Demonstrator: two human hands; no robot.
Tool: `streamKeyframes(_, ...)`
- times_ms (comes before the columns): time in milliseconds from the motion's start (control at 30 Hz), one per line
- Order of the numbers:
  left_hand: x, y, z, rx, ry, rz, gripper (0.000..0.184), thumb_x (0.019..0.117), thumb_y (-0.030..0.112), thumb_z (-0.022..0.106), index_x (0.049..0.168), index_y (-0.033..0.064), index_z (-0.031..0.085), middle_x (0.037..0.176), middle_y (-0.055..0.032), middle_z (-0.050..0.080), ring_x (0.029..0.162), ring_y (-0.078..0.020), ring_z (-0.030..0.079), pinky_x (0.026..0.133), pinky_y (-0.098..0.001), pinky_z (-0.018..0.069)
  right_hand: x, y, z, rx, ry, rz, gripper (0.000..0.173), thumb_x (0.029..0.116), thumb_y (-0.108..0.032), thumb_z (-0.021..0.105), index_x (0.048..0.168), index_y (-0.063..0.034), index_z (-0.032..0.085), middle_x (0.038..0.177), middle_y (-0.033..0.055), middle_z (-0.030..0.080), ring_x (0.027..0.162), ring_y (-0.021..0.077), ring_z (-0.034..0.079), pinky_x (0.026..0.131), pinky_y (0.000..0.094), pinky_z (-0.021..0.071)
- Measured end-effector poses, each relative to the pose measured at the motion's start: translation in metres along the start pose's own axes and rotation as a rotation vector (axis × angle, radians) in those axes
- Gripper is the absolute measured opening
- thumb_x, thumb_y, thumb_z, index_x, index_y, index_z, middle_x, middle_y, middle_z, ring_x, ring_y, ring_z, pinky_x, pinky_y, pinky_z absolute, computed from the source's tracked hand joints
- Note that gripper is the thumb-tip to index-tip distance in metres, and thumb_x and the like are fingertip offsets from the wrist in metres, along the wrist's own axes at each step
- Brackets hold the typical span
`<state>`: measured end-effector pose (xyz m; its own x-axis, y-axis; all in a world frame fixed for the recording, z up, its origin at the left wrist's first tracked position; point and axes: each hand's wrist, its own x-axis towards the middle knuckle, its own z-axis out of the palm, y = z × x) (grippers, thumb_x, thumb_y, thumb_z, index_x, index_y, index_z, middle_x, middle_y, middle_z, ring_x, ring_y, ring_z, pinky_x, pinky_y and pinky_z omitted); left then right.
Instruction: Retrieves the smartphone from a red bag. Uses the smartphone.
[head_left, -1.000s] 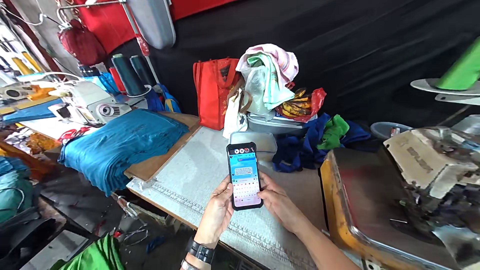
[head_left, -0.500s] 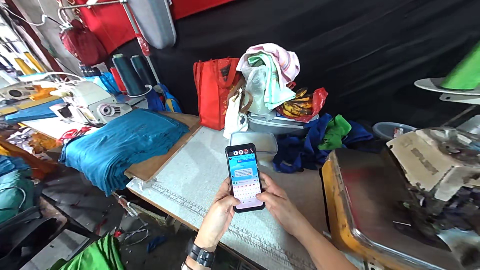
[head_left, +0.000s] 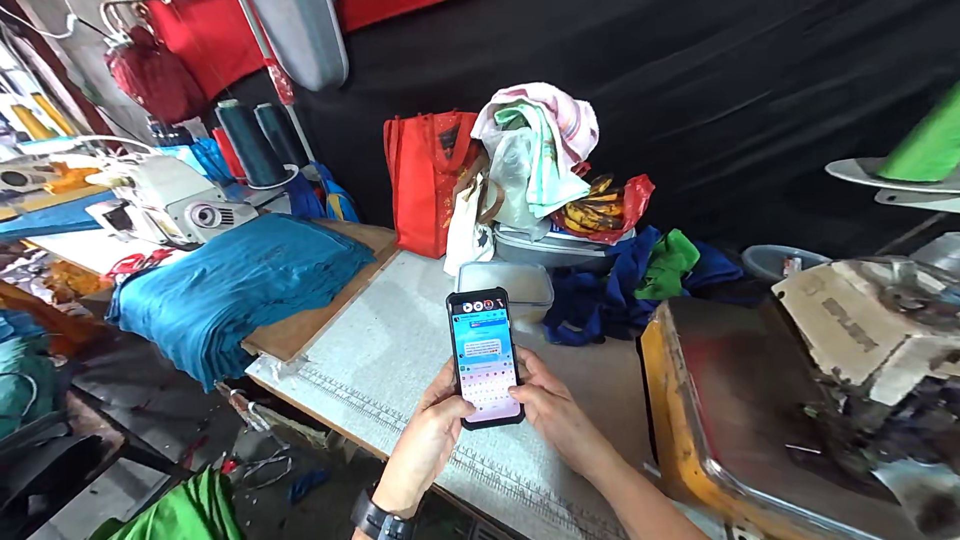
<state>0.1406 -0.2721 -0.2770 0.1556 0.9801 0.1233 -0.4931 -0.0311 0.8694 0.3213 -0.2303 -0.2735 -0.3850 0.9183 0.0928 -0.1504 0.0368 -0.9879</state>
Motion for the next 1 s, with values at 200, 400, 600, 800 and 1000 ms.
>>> streamKeyframes(200,-0.004,-0.006,-0.002,-0.039,0.022,0.043,0.059,0.0897,-0.007,0.040,0.148,-0.0004,0.040,0.128,-0.0150,0.065,0.114,-0.0213,0.066,0.101,-0.0411,0.0542,0.000,0.002,0.000,-0.008,-0.055,0.010,0.059,0.0898,-0.001,0.050,0.148,-0.0079,0.041,0.122,0.0126,0.069,0.109,0.0198,0.070,0.097,0.0371,0.0574)
streamKeyframes(400,-0.005,-0.008,0.000,-0.009,0.043,0.070,0.061,0.0908,-0.007,0.040,0.151,-0.0008,0.035,0.129,-0.0144,0.065,0.113,-0.0204,0.067,0.100,-0.0401,0.0555,-0.001,-0.002,0.002,-0.005,-0.068,0.025,0.062,0.0870,0.002,0.052,0.147,-0.0081,0.040,0.125,0.0125,0.068,0.111,0.0199,0.069,0.096,0.0368,0.0578)
streamKeyframes(600,-0.006,-0.009,0.000,-0.004,0.045,0.084,0.055,0.0919,-0.006,0.041,0.147,-0.0009,0.041,0.124,-0.0147,0.067,0.110,-0.0215,0.069,0.098,-0.0411,0.0563,-0.001,-0.001,-0.001,-0.026,-0.095,0.024,0.059,0.0893,0.000,0.051,0.148,-0.0081,0.045,0.126,0.0114,0.068,0.114,0.0190,0.068,0.099,0.0359,0.0564)
streamKeyframes(800,-0.006,-0.009,0.000,0.021,0.054,0.088,0.057,0.0911,-0.007,0.041,0.147,-0.0013,0.041,0.123,-0.0142,0.068,0.109,-0.0209,0.069,0.099,-0.0414,0.0564,-0.004,-0.008,0.004,-0.103,-0.059,0.028,0.055,0.0914,-0.002,0.054,0.145,-0.0068,0.044,0.122,0.0090,0.070,0.109,0.0153,0.070,0.095,0.0319,0.0578)
streamKeyframes(1000,-0.005,-0.010,0.000,0.042,0.052,0.086,0.058,0.0904,-0.007,0.039,0.148,-0.0018,0.039,0.126,-0.0145,0.067,0.112,-0.0212,0.068,0.100,-0.0414,0.0557,-0.005,-0.010,0.003,-0.169,-0.022,0.013,0.045,0.0977,-0.009,0.048,0.142,-0.0074,0.050,0.117,0.0067,0.070,0.107,0.0113,0.069,0.095,0.0288,0.0557)
